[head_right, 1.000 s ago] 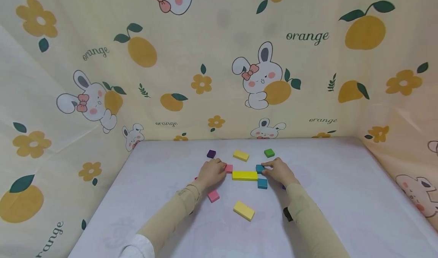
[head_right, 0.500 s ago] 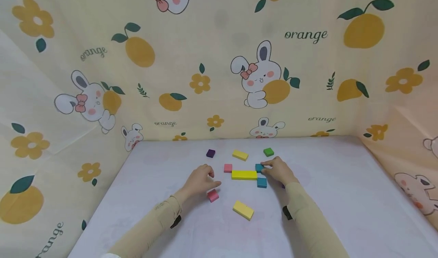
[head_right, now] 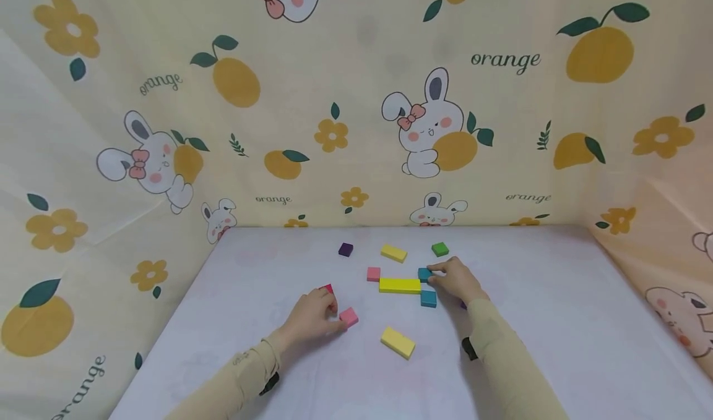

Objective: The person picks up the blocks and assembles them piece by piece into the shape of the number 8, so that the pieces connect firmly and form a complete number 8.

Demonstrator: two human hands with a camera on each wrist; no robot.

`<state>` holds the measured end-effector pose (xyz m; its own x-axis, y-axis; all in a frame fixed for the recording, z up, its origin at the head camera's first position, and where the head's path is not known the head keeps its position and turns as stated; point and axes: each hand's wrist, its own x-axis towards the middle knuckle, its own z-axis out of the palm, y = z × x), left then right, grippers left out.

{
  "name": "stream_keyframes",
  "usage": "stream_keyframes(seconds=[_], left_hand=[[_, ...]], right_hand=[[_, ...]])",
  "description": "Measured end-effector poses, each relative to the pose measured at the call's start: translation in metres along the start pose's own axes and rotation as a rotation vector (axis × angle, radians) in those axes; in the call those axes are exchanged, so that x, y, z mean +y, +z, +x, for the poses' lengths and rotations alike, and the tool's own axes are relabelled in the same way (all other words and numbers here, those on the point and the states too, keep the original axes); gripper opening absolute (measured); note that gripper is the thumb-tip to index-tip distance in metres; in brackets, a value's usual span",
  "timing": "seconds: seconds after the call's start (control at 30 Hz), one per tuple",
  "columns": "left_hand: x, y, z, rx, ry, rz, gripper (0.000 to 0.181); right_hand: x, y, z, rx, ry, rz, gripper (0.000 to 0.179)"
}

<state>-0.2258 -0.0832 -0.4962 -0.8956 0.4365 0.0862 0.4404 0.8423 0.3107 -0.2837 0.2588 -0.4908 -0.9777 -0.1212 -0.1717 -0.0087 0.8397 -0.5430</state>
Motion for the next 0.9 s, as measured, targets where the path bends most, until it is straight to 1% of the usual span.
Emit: stream_keyframes(seconds=[0.2,0.47,0.7,0.9], left_hand=[[0.006,0.000,0.000,-0.030,-0.010,0.012,0.026],[0.010,0.000,0.004,-0.042,-0.010,0.055,0.028],[0.012,0.002,0.011,-0.038,0.006,0.049,0.027],[0.014,0.006,0.021,-0.018,0.047,0.089,0.024]], right_hand=[[0.000,-0.001,0.001,-0.012,0.023,0.007,0.043],[0.002,0.000,0.000,-0.005,0.014,0.019,0.042],[0.002,0.000,0.000,0.003,0.002,0.008,0.042],[0.003,0.000,0.000,0.007,-0.005,0.001,0.042]])
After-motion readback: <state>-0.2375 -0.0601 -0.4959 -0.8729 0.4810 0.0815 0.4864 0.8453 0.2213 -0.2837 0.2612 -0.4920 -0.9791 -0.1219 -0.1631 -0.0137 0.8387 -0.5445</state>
